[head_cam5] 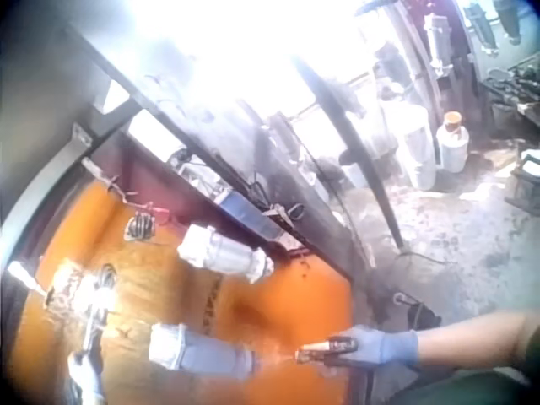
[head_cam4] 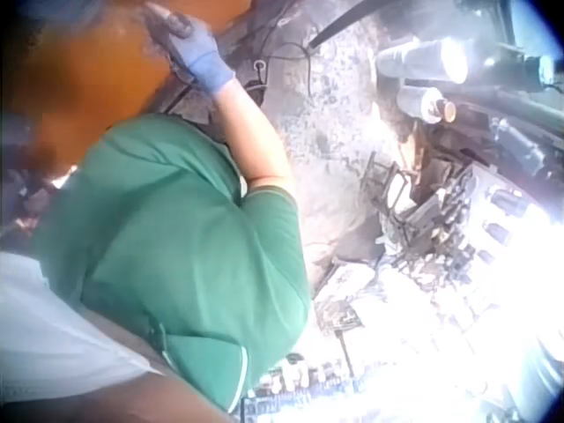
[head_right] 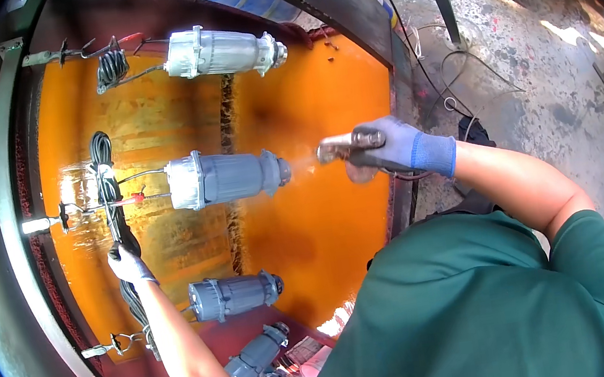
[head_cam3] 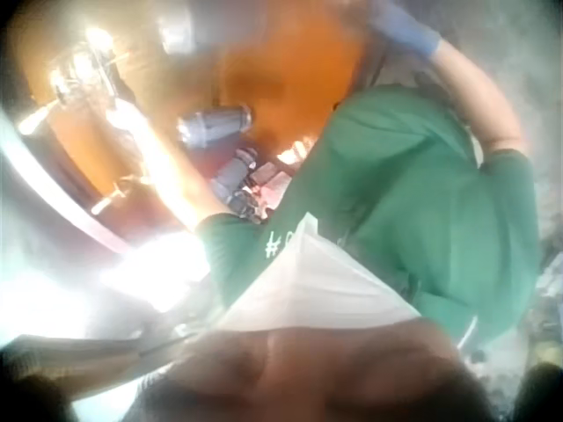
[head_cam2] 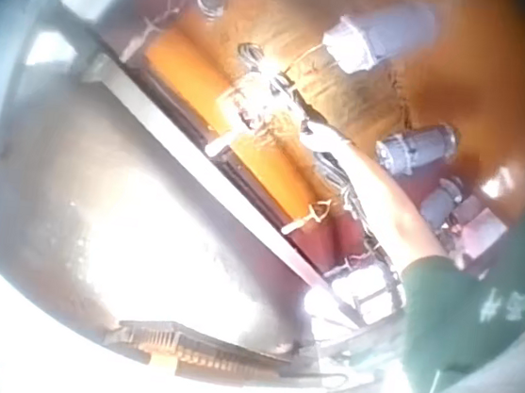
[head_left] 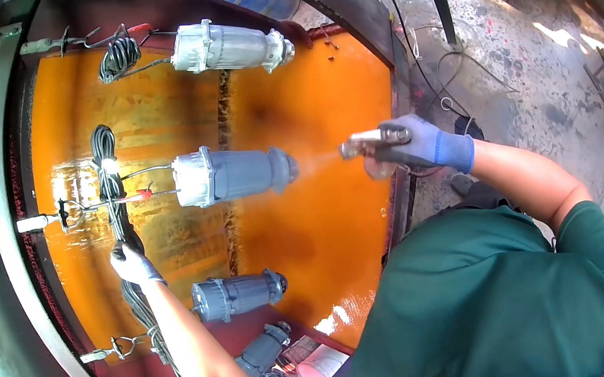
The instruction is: The person spray paints hanging parts using a spray gun while rotating them by hand, then presses buttons on a control panel to advance the overhead conveyor track before spray painting more parts.
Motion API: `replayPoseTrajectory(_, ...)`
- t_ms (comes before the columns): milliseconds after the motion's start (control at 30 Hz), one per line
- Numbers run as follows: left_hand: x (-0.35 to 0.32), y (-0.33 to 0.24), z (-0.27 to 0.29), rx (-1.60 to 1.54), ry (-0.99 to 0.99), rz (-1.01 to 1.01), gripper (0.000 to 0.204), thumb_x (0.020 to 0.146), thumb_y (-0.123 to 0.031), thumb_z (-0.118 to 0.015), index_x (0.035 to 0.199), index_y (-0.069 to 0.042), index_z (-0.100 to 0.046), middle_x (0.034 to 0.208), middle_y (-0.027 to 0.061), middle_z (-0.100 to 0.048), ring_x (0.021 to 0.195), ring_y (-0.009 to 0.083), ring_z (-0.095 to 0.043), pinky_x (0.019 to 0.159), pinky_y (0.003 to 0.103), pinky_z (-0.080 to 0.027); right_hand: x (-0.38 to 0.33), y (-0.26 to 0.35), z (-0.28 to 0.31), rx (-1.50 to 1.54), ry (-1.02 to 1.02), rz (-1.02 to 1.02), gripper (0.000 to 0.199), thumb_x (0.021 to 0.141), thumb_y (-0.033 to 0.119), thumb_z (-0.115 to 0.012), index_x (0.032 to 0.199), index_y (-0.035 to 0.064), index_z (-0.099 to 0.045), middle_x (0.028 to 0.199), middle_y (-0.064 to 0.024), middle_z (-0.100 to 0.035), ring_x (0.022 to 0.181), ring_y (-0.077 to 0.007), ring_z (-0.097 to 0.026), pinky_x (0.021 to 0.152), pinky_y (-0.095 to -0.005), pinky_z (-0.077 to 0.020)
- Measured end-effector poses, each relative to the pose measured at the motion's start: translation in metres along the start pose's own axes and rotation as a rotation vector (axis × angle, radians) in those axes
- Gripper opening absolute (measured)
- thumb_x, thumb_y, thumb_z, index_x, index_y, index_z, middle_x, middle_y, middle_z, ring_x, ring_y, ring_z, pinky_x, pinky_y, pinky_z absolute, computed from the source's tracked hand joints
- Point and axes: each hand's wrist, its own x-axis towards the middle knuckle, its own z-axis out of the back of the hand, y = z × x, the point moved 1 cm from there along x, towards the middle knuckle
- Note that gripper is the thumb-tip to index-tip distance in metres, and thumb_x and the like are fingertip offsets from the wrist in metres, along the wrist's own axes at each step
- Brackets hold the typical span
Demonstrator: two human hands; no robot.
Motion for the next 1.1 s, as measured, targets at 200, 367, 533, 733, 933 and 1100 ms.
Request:
replayPoseTrajectory(200,0.007,-0.003,0.005,0.055,0.031,-0.038,0.021,0.098,-0.017,-0.07,0.109,0.0,-0.072,0.106,0.014,-0.074,0.098,0.0263,-0.07,0.092,0.039,-0.055,-0.009,-0.005,0.001,-0.022,-0.027,-0.109,0.022,0.097,0.02,-0.077,0.105,0.0012,-0.07,0.093,-0.0104,-0.079,0.089,-0.017,-0.077,0.081,-0.0348,-0.0604)
replayPoseTrajectory(367,0.015,-0.003,0.016,-0.294,0.163,0.06,0.03,0.101,-0.011,-0.067,0.126,0.006,-0.068,0.116,0.018,-0.073,0.109,0.0278,-0.07,0.102,0.039,-0.054,-0.005,0.037,-0.006,0.057,-0.197,-0.026,0.026,0.095,0.026,-0.079,0.105,0.0042,-0.071,0.09,-0.0129,-0.076,0.081,-0.018,-0.074,0.077,-0.0361,-0.0577)
replayPoseTrajectory(533,-0.003,-0.106,0.003,-0.057,-0.074,-0.205,0.05,0.103,-0.011,-0.06,0.149,0.006,-0.056,0.146,0.0269,-0.06,0.133,0.0383,-0.061,0.115,0.045,-0.046,0.0,0.06,0.007,-0.113,0.126,0.13,0.025,0.095,0.027,-0.077,0.104,0.0042,-0.071,0.088,-0.0151,-0.074,0.08,-0.027,-0.073,0.075,-0.0375,-0.0562)
replayPoseTrajectory(733,0.019,-0.21,-0.011,-0.151,-0.014,-0.556,0.063,0.098,-0.009,-0.062,0.159,-0.002,-0.047,0.15,0.0286,-0.056,0.137,0.044,-0.052,0.117,0.05,-0.038,0.024,0.057,-0.004,-0.103,-0.018,-0.007,0.027,0.095,0.029,-0.078,0.102,0.004,-0.069,0.085,-0.0122,-0.073,0.078,-0.0232,-0.072,0.075,-0.0369,-0.0564)
replayPoseTrajectory(933,0.068,-0.239,-0.066,-0.082,0.21,-0.608,0.055,0.105,-0.024,-0.061,0.153,0.001,-0.052,0.152,0.0314,-0.052,0.141,0.0464,-0.05,0.117,0.051,-0.041,0.025,0.055,-0.01,-0.034,0.103,0.141,0.029,0.095,0.029,-0.08,0.105,0.0051,-0.068,0.091,-0.0131,-0.074,0.085,-0.0204,-0.072,0.08,-0.0371,-0.0572)
replayPoseTrajectory(1100,0.106,-0.206,-0.099,-0.242,0.423,-0.358,0.05,0.112,-0.033,-0.055,0.149,0.001,-0.057,0.153,0.0175,-0.058,0.134,0.026,-0.061,0.103,0.034,-0.055,0.032,0.047,-0.012,0.051,-0.179,-0.168,0.026,0.094,0.028,-0.077,0.105,0.0051,-0.069,0.092,-0.0147,-0.074,0.089,-0.027,-0.076,0.084,-0.0386,-0.0585)
